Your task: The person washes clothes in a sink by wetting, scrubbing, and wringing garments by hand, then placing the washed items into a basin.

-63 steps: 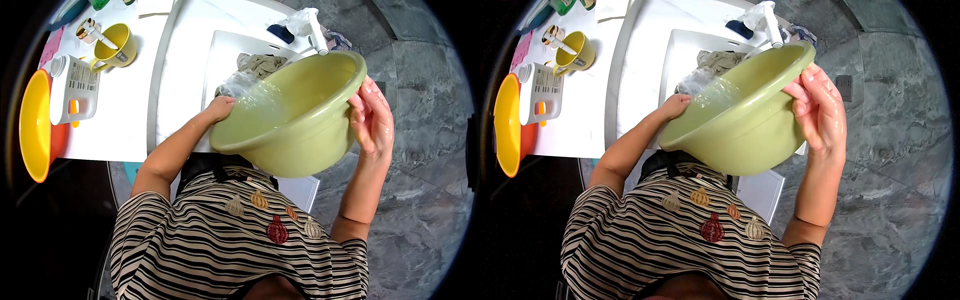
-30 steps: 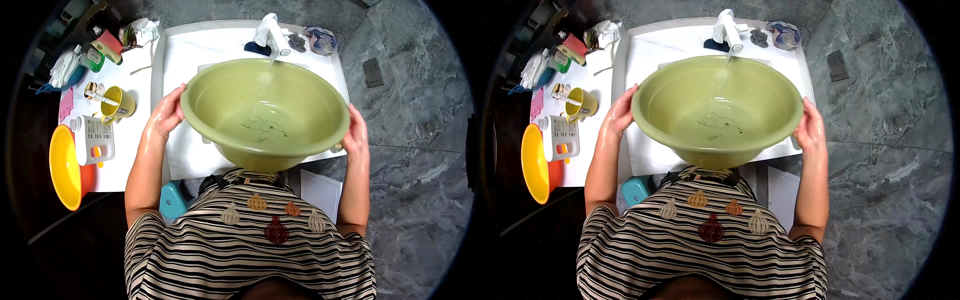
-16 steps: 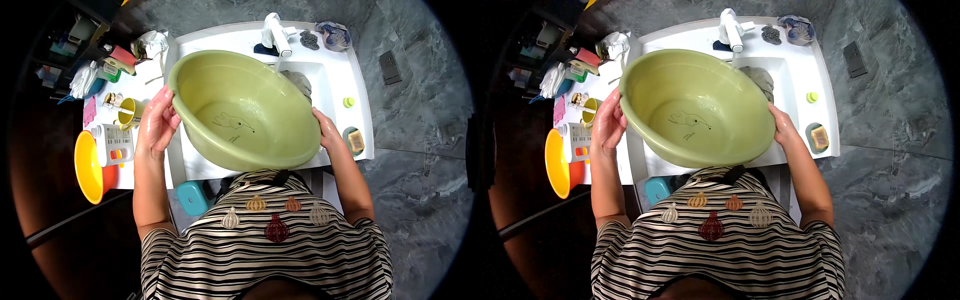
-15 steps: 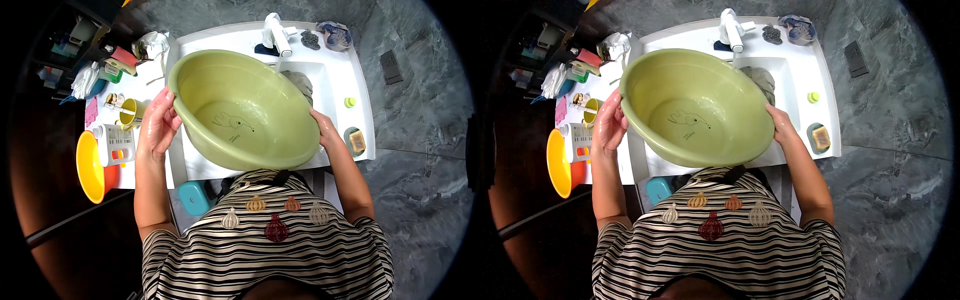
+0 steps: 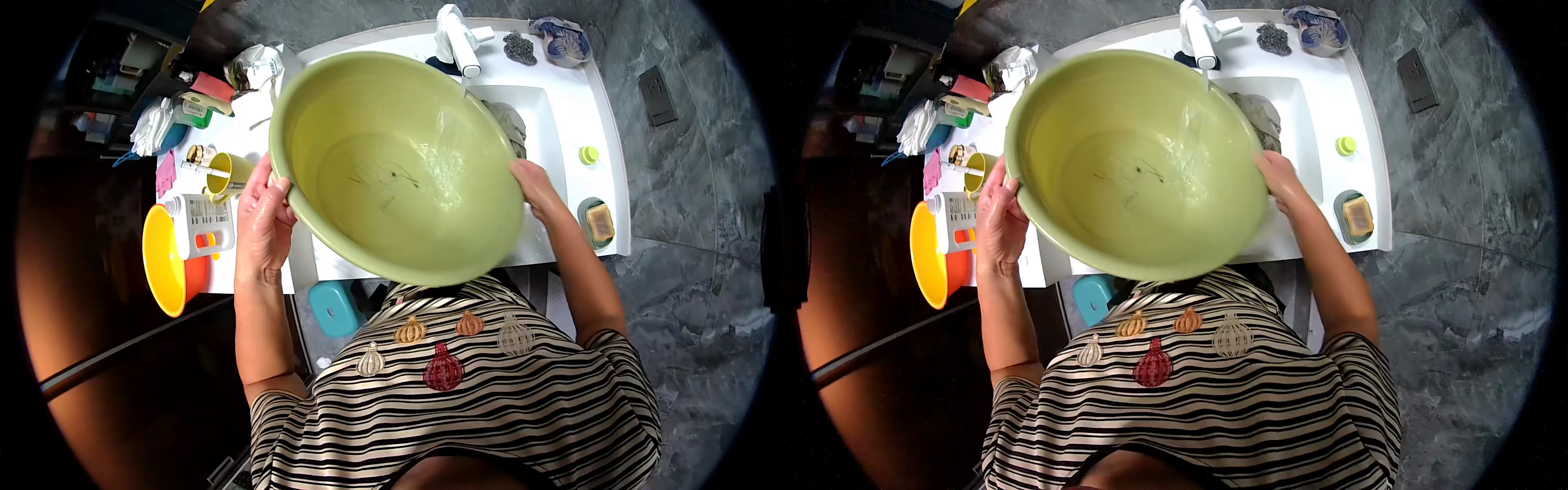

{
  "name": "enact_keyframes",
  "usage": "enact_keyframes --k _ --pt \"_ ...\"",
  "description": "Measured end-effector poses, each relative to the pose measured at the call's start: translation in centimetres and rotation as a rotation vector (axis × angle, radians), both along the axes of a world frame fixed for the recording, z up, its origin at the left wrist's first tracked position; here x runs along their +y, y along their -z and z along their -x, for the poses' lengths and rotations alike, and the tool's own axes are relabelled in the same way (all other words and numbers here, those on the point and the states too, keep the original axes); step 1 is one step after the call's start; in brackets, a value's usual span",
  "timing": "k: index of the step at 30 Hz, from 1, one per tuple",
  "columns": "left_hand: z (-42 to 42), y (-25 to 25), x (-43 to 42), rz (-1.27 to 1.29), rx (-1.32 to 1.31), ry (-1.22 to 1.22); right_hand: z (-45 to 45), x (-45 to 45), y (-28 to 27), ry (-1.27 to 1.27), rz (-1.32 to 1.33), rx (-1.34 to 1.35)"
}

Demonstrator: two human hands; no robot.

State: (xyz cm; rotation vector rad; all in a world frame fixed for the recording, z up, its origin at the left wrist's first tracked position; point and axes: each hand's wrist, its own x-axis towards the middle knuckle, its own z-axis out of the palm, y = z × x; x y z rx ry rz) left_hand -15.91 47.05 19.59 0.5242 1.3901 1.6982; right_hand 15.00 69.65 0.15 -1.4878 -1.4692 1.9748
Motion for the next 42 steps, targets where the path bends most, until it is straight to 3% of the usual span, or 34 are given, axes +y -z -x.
enact_keyframes --k 7,10,14,16,18,22,24,26,27,29,31,33,36,39,42 --pt "-1.0 2.7 -2.7 0.1 0.431 0.002 9.8 4.0 7.3 0.317 -0.027 0.199" --pt "-2.0 5.3 -4.3 0.18 0.4 -0.025 12.2 5.9 10.0 0.357 -0.207 0.337" --pt "-2.8 6.3 -5.7 0.269 0.312 -0.004 14.5 8.4 11.3 0.341 -0.45 0.329" --pt "-2.0 6.2 -5.9 0.24 0.201 -0.132 15.3 9.3 10.5 0.19 -0.699 0.178" --pt "-0.2 5.9 -5.3 0.164 0.203 -0.267 16.2 9.5 8.3 0.111 -0.693 0.122" --pt "3.9 3.3 -2.0 0.152 0.344 -0.211 19.9 10.2 6.3 -0.034 -0.761 0.114" --pt "3.6 2.0 0.8 0.381 0.358 -0.175 21.6 10.5 5.6 -0.036 -0.804 0.124" --pt "4.2 2.8 1.4 0.343 0.373 -0.177 21.8 10.1 2.9 -0.137 -0.843 0.13" --pt "4.3 3.2 1.5 0.295 0.381 -0.173 22.2 10.0 3.5 -0.137 -0.835 0.127" --pt "1.9 3.0 1.9 0.291 0.394 -0.229 22.6 9.8 5.5 -0.061 -1.3 -0.003" --pt "0.7 3.9 0.9 0.285 0.513 -0.298 21.1 8.0 6.6 -0.148 -1.252 -0.099" --pt "-1.1 4.1 -0.2 0.252 0.49 -0.356 18.2 5.9 7.0 -0.229 -1.611 -0.296" --pt "-2.5 4.4 -2.1 0.246 0.549 -0.392 15.5 4.5 8.1 -0.431 -1.649 -0.401" --pt "-4.3 4.7 -2.4 0.179 0.623 -0.418 14.9 5.0 7.8 -0.381 -1.668 -0.359" --pt "-5.6 5.8 -2.1 0.159 0.686 -0.483 15.2 6.2 7.7 -0.52 -1.741 -0.493"
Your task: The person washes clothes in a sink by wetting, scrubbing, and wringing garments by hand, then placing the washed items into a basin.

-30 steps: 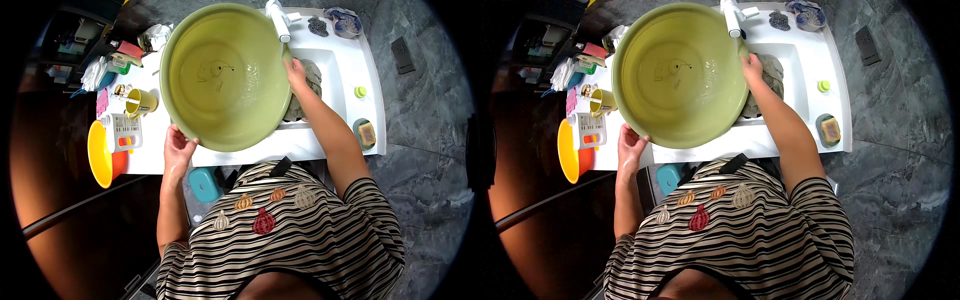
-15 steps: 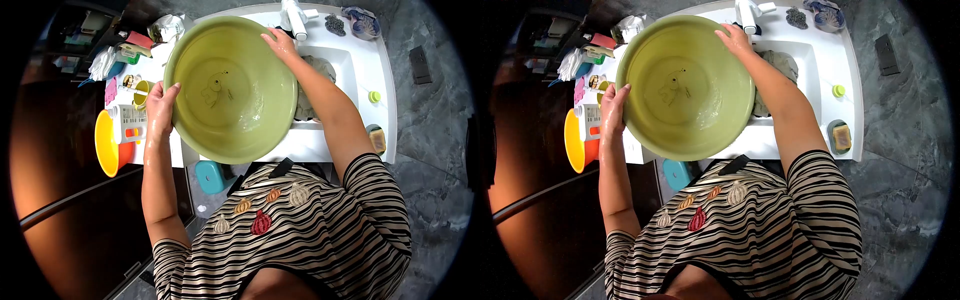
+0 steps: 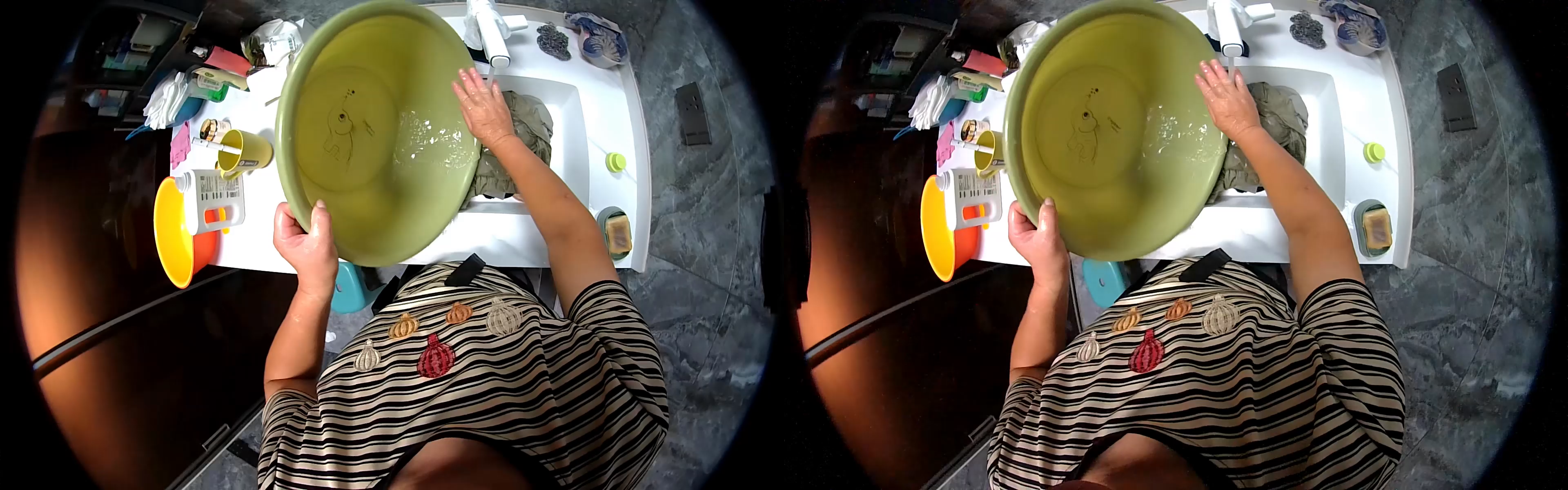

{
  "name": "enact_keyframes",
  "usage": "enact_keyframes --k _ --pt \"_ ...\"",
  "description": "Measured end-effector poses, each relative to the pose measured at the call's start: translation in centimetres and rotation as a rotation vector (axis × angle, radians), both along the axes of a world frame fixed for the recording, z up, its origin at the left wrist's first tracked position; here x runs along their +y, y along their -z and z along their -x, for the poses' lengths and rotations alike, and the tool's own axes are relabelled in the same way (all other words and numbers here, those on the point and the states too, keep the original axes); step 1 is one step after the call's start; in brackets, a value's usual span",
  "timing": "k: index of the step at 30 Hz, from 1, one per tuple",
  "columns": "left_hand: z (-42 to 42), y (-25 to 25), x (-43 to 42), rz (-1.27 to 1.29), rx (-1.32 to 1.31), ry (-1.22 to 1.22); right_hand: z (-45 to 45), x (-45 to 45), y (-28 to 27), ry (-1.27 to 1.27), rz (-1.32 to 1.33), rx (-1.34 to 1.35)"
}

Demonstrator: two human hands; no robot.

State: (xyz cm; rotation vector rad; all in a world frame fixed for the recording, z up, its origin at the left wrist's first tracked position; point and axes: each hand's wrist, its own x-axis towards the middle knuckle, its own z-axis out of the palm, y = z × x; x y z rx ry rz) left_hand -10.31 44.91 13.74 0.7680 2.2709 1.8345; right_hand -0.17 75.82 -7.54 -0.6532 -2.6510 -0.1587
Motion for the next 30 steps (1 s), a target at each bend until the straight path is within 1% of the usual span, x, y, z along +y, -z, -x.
enact_keyframes --k 1,2,3,5,7,10,12,14,15,17,18,20,22,23,24,25,26,27,29,30 --pt "-0.2 0.0 0.4 -0.003 0.0 0.008 0.0 0.2 -0.3 -0.033 -0.046 -0.095" --pt "-0.6 0.0 0.9 -0.07 -0.013 0.014 -0.1 0.2 -0.5 -0.025 -0.048 -0.097" --pt "-1.0 0.0 1.3 -0.136 -0.029 0.016 -0.2 0.0 -0.7 -0.061 -0.004 -0.123" --pt "-0.9 1.3 2.1 -0.163 -0.036 0.022 0.1 -1.0 -1.2 -0.101 0.039 -0.147" --pt "-1.0 2.1 3.1 -0.266 -0.007 0.035 0.6 -2.9 -1.0 -0.118 0.213 -0.226" --pt "-1.4 2.8 3.9 -0.262 0.012 0.04 1.3 -6.8 0.2 -0.228 0.259 -0.259" --pt "-1.4 3.9 4.3 -0.279 0.062 0.002 1.9 -10.5 0.6 -0.376 0.497 -0.279" --pt "-1.5 4.7 4.0 -0.236 0.111 0.002 2.3 -13.9 -0.7 -0.522 0.882 -0.171" --pt "-1.5 4.8 3.8 -0.192 0.162 0.002 2.2 -14.3 -1.4 -0.521 0.882 -0.168" --pt "-1.9 4.6 3.6 -0.179 0.183 -0.008 1.9 -14.2 -4.2 -0.533 1.043 -0.117" --pt "-2.1 4.8 3.4 -0.168 0.195 -0.034 2.0 -13.6 -3.1 -0.535 1.045 -0.121" --pt "-2.1 4.7 3.1 -0.164 0.213 -0.05 2.7 -10.3 0.3 -0.294 0.458 -0.242" --pt "-2.1 4.4 2.1 -0.079 0.322 -0.124 1.3 -7.6 -0.5 -0.236 0.41 -0.19" --pt "-2.2 4.3 1.3 -0.021 0.312 -0.103 0.2 -6.6 -0.8 -0.183 0.362 -0.14" --pt "-2.2 4.0 0.6 0.003 0.353 -0.089 -0.8 -5.8 -0.3 -0.176 0.36 -0.147" --pt "-2.1 3.7 0.1 0.025 0.395 -0.076 -1.8 -5.1 0.4 -0.089 0.351 -0.068" --pt "-2.1 3.3 0.1 0.003 0.49 -0.089 -2.8 -4.3 1.1 -0.005 0.339 0.011" --pt "-1.9 3.2 -0.4 -0.051 0.496 -0.062 -3.8 -3.1 1.7 -0.006 0.335 0.004" --pt "-1.4 2.9 -1.2 -0.088 0.474 -0.083 -5.3 -0.4 3.2 0.337 0.422 0.022" --pt "-1.4 2.5 -1.2 -0.115 0.444 -0.095 -6.0 1.4 3.9 0.331 0.423 0.021"
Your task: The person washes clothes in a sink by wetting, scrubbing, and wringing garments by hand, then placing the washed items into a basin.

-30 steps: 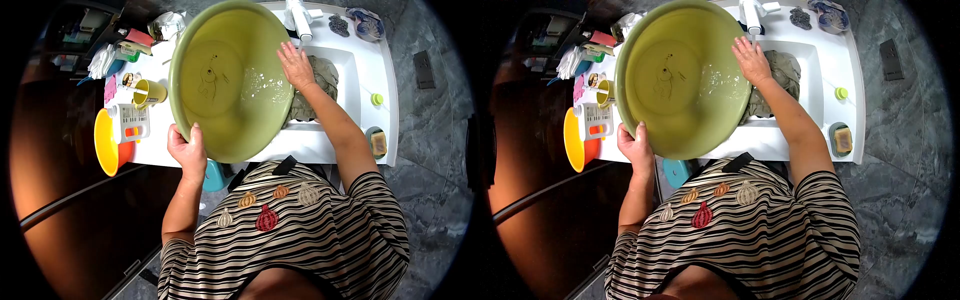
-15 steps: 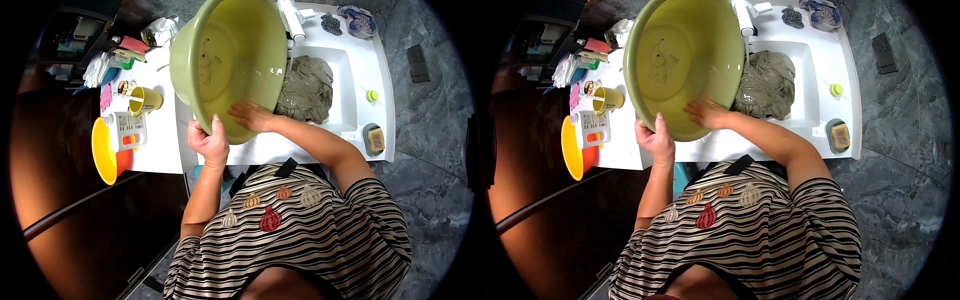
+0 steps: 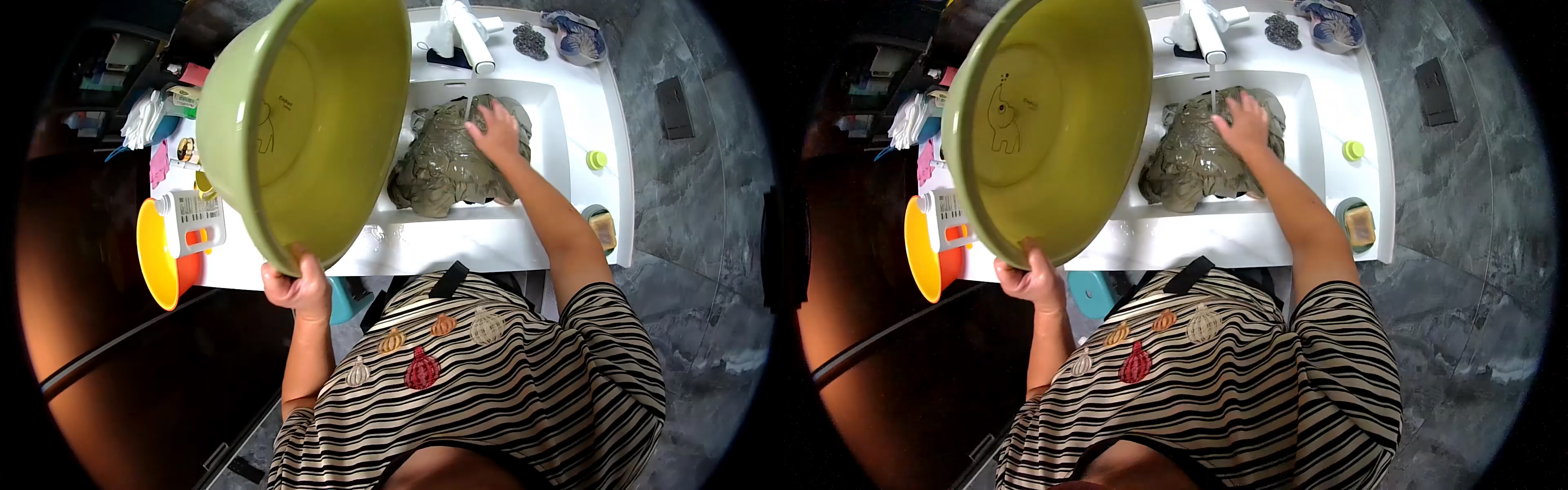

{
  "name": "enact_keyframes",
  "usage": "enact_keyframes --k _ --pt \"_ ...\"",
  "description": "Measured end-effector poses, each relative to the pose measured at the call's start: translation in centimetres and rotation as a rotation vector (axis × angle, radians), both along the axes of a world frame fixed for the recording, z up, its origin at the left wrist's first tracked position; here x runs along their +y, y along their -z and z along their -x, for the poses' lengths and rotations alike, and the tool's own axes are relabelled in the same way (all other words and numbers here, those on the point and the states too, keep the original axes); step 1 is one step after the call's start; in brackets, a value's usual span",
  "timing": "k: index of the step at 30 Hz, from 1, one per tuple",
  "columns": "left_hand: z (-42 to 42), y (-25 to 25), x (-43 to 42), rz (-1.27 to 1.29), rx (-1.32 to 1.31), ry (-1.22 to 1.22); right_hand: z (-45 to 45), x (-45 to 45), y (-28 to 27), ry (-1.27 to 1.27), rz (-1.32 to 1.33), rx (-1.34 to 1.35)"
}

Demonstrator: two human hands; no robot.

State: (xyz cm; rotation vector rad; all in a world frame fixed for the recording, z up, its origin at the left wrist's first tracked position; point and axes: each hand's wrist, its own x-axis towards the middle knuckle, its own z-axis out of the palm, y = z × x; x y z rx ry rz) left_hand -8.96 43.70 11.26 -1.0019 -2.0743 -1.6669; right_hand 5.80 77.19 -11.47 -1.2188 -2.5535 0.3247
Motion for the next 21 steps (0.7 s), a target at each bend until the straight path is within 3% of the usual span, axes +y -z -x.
enact_keyframes --k 3,6,13,18,21 --pt "0.4 -0.3 -0.6 -0.029 -0.021 0.012 -0.7 4.4 1.2 0.025 0.087 0.057" --pt "0.3 -0.4 -0.6 0.007 -0.039 -0.026 -0.1 6.8 2.1 0.026 0.449 -0.193" --pt "0.1 -0.3 0.3 0.009 -0.105 -0.079 1.1 3.6 1.6 -0.132 0.786 -0.305" --pt "0.7 0.0 2.7 0.004 -0.047 -0.111 1.4 -0.7 0.4 -0.16 0.718 -0.373" --pt "1.5 0.4 3.8 0.009 -0.016 -0.097 2.8 -1.6 -1.1 -0.287 0.856 -0.337"
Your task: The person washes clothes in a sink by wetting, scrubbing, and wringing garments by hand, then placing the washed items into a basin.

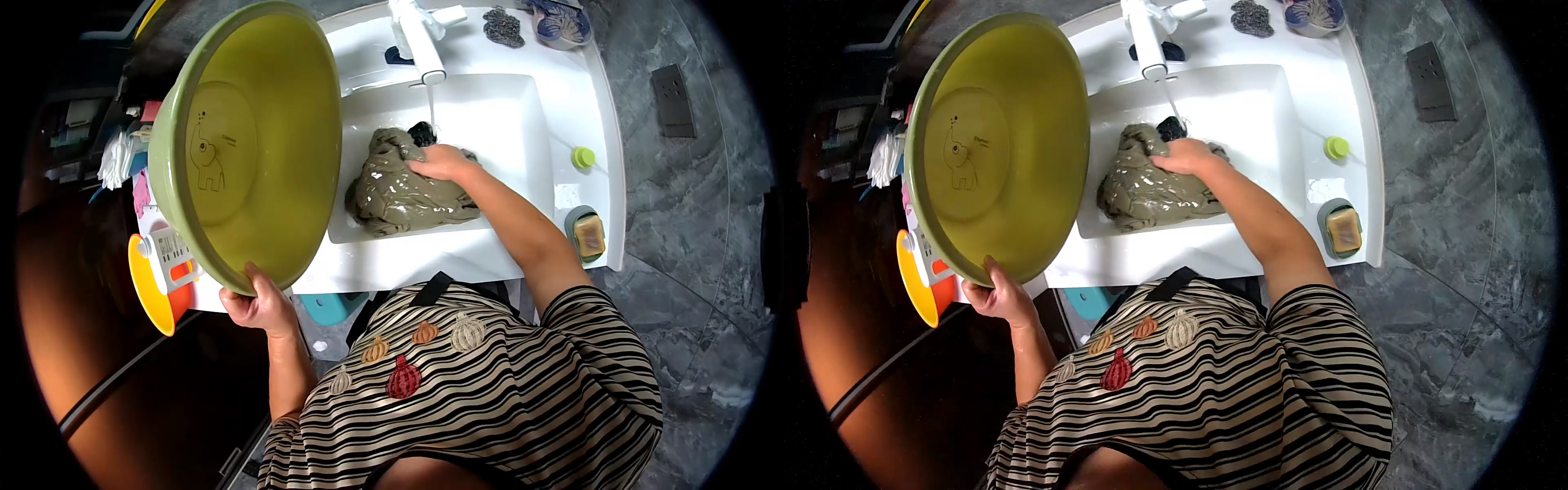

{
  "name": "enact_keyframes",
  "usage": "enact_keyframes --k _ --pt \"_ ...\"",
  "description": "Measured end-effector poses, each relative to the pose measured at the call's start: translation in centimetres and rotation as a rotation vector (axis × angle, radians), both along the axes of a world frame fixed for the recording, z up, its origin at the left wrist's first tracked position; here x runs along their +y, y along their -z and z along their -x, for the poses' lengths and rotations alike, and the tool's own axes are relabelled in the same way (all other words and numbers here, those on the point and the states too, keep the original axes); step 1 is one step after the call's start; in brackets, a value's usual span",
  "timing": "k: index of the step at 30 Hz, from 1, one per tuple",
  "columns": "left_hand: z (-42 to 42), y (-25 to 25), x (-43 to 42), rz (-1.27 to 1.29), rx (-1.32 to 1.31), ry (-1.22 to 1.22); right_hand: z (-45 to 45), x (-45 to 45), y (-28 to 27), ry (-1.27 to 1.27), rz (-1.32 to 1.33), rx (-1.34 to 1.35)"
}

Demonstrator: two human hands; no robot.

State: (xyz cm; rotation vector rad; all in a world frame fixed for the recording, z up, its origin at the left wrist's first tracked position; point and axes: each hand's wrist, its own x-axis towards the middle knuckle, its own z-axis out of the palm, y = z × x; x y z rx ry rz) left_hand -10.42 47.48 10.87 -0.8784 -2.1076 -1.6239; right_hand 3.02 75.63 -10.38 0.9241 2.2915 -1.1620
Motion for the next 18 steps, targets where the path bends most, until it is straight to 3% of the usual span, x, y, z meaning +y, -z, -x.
enact_keyframes --k 4,6,8,11,13,18 --pt "0.0 0.0 2.5 -0.014 -0.023 -0.029 0.6 -0.3 2.4 0.09 0.118 0.157" --pt "0.4 0.0 2.9 0.004 -0.011 -0.03 0.8 0.8 4.4 0.415 0.036 0.359" --pt "0.2 -0.5 3.4 0.035 -0.012 -0.012 -0.2 2.9 3.1 0.532 -0.12 0.295" --pt "-0.3 -0.6 3.3 0.053 0.02 -0.029 -2.5 3.3 6.4 0.584 0.002 0.356" --pt "-0.4 -0.3 3.2 0.047 0.016 -0.046 -2.2 0.9 8.5 0.684 0.364 0.519" --pt "-0.3 -0.1 2.6 0.102 0.073 -0.007 2.0 -4.3 8.1 0.732 0.655 0.635"
